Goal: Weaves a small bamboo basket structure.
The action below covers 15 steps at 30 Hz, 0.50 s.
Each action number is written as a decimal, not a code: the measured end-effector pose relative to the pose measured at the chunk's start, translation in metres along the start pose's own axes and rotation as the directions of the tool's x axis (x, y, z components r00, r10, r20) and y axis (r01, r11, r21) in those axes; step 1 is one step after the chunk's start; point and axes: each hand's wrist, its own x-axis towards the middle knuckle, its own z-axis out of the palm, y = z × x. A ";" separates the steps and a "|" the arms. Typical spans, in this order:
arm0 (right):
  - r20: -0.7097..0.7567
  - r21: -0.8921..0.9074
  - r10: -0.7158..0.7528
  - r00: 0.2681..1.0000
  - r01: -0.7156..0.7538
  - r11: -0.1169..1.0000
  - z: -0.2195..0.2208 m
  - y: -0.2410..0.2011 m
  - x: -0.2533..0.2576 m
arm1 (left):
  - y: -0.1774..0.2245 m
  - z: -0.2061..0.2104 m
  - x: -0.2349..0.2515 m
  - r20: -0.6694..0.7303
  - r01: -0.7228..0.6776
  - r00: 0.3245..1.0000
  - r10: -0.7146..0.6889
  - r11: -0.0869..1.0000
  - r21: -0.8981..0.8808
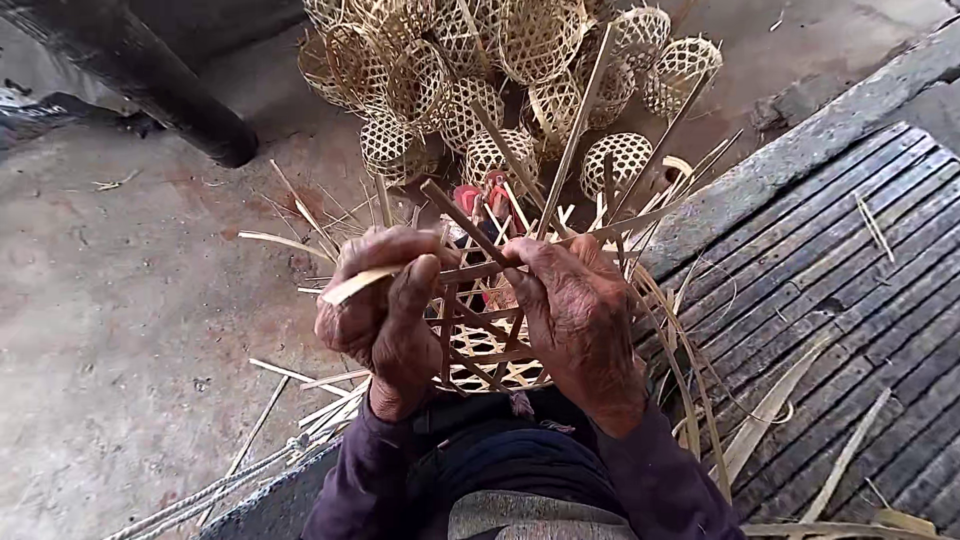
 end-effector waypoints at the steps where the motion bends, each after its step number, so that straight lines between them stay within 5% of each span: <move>1: 0.012 -0.022 0.002 1.000 -0.001 1.000 0.000 0.001 0.002 | -0.003 0.001 -0.002 0.017 -0.027 0.999 0.027 1.000 -0.008; 6: 0.158 -0.244 -0.055 0.986 0.093 0.965 -0.003 0.002 0.002 | -0.017 0.008 -0.008 0.124 -0.026 0.992 0.010 0.991 0.132; 9: 0.185 -0.228 -0.079 0.980 0.121 0.966 -0.009 0.004 0.004 | -0.021 0.009 -0.007 0.175 -0.163 0.978 0.117 0.947 0.278; 13: 0.013 -0.058 -0.185 0.983 0.186 0.981 -0.012 0.019 -0.006 | -0.009 0.017 0.012 0.461 -0.273 0.887 -0.001 0.804 0.527; 15: -0.109 0.092 -0.140 0.984 0.150 0.984 -0.017 0.029 -0.015 | -0.007 0.020 0.015 0.491 -0.286 0.870 -0.048 0.762 0.581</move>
